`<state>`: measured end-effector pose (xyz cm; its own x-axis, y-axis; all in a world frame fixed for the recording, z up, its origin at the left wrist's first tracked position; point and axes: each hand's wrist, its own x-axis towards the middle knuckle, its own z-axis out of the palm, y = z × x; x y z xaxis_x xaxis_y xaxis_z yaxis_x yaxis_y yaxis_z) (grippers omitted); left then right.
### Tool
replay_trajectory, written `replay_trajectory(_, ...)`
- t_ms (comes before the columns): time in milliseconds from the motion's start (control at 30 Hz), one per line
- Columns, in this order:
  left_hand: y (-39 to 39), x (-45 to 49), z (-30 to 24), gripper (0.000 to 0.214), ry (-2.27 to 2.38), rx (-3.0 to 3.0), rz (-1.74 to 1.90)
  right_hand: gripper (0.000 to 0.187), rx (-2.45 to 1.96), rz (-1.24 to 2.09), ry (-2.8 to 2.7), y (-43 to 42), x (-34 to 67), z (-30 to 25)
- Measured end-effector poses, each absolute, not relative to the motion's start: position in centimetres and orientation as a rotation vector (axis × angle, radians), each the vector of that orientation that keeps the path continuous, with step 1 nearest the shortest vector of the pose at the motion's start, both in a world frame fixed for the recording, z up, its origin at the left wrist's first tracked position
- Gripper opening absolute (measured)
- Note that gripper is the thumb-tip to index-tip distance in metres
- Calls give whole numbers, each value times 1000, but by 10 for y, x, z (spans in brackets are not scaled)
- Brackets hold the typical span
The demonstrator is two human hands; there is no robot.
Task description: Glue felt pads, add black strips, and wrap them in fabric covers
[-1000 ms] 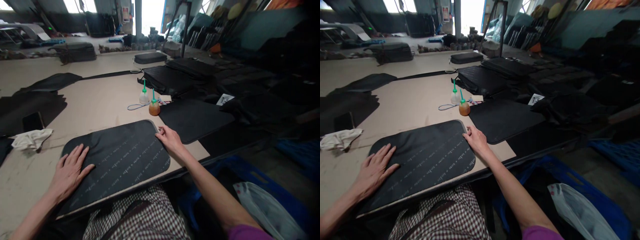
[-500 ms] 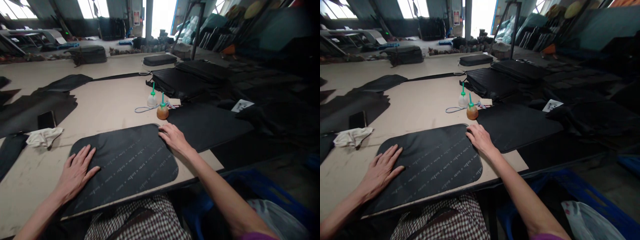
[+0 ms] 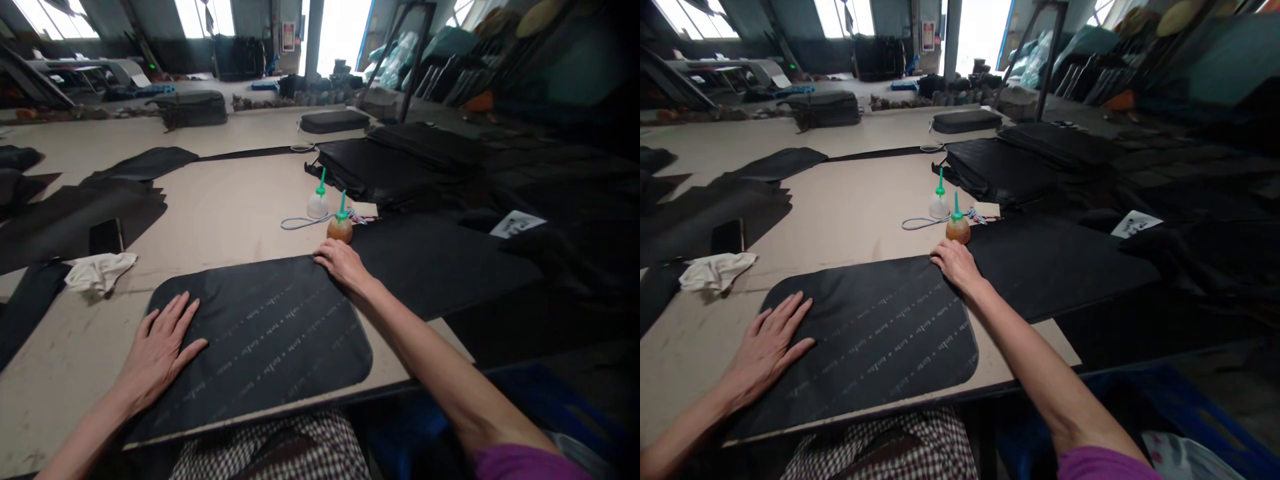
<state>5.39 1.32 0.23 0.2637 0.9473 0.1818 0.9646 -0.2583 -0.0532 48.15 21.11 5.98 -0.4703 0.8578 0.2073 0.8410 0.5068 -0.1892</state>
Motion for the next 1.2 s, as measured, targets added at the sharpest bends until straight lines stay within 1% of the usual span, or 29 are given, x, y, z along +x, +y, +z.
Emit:
replay_trajectory(133, 13, 54, 2, 73, -1811, -2373, -170, 14, -1468, 54, -2439, 217, 478, 56)
replay_trajectory(400, 12, 55, 3, 76, -1823, -2385, -190, 18, -1476, -57, -2501, 218, 473, 56)
replay_trajectory(667, 13, 52, -1, 79, -1814, -2396, -202, 21, -1514, -16, -2479, 223, 472, 51)
replay_trajectory(833, 13, 53, 0, 79, -1838, -2390, -193, 19, -1543, 60, -2428, 217, 472, 59)
replay_trajectory(967, 14, 53, -1, 80, -1856, -2388, -211, 27, -1528, 81, -2366, 187, 489, 73)
replay_trajectory(1100, 15, 52, -3, 81, -1856, -2402, -239, 28, -1483, 62, -2312, 131, 521, 78)
replay_trajectory(1200, 15, 51, -5, 81, -1848, -2403, -248, 31, -1520, 17, -2405, 90, 535, 74)
